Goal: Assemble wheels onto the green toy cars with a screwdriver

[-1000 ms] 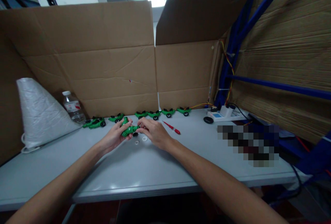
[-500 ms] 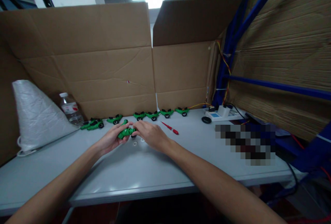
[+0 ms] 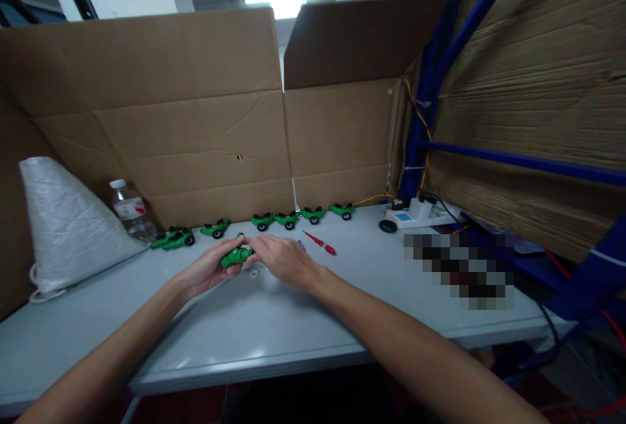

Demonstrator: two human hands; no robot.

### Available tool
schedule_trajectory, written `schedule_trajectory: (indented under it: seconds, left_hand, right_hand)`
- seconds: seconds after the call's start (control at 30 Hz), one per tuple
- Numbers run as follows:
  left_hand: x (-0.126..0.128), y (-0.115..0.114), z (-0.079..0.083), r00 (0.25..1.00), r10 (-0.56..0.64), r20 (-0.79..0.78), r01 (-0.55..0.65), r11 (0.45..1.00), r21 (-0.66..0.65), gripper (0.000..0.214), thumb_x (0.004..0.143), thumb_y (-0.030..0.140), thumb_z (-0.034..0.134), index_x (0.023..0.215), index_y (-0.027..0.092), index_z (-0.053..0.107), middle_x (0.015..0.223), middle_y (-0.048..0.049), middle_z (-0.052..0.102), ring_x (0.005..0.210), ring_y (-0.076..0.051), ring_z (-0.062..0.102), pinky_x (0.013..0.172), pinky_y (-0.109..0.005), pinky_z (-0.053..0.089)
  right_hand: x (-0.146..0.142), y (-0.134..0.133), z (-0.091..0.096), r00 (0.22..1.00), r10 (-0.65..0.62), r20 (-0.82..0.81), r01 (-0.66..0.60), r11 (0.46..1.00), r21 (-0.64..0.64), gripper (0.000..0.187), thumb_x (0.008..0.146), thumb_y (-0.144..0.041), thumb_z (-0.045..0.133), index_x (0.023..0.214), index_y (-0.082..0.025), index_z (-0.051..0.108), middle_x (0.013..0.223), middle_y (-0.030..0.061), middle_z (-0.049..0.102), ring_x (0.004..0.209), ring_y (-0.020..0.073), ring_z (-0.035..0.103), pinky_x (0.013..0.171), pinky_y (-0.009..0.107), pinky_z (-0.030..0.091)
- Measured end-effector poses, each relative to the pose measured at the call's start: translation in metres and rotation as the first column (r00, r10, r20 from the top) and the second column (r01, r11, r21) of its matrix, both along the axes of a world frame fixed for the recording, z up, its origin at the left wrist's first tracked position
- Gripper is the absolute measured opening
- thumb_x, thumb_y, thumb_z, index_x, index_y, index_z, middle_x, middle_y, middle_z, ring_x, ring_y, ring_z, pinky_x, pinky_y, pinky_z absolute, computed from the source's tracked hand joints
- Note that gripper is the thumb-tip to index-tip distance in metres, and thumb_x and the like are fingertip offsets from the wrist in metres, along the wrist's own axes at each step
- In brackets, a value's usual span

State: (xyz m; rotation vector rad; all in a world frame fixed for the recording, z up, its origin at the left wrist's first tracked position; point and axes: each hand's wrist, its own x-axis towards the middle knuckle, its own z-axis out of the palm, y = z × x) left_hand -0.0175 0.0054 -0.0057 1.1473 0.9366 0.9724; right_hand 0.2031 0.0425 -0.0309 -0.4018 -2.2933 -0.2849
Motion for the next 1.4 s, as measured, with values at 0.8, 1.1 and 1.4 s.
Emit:
schedule_trajectory:
  seconds: [0.8,1.1,1.4]
  left_hand:
    - [0.003,0.004,-0.001,0.956,0.251,-0.149,-0.214,0.95,0.225,0.044,0.088,0.057,0.074,0.099,0.017,0.06,0.059,0.0018,0.062,0.042,-0.008,0.046,0.04,-0.017,0.026]
    - [0.0,0.01,-0.005,0.936,0.265,-0.231,-0.186,0.931,0.315,0.044,0.091,0.06,0.069,0.088,0.019,0.056,0.062,0.0004,0.064,0.041,-0.008,0.046,0.041,-0.019,0.026]
    - [0.003,0.008,-0.005,0.915,0.299,-0.27,-0.189,0.911,0.367,0.045,0.093,0.062,0.064,0.089,0.02,0.051,0.061,0.0005,0.063,0.043,-0.009,0.044,0.042,-0.019,0.027]
  right_hand:
    - [0.002,-0.001,0.008,1.0,-0.013,-0.027,0.011,0.995,-0.101,0.03,0.108,-0.04,0.053,0.126,-0.016,0.055,0.112,0.0122,0.068,0.1,0.023,0.068,0.083,0.034,0.056]
    - [-0.003,0.002,0.002,0.996,0.054,-0.073,-0.067,0.98,-0.185,0.015,0.109,-0.025,0.051,0.121,-0.018,0.056,0.11,0.0093,0.068,0.104,0.0209,0.067,0.088,0.033,0.055]
    - [-0.004,0.004,0.001,0.99,0.078,-0.12,-0.109,0.952,-0.286,0.015,0.105,-0.016,0.057,0.119,-0.017,0.06,0.111,0.0109,0.068,0.107,0.0232,0.066,0.093,0.039,0.054]
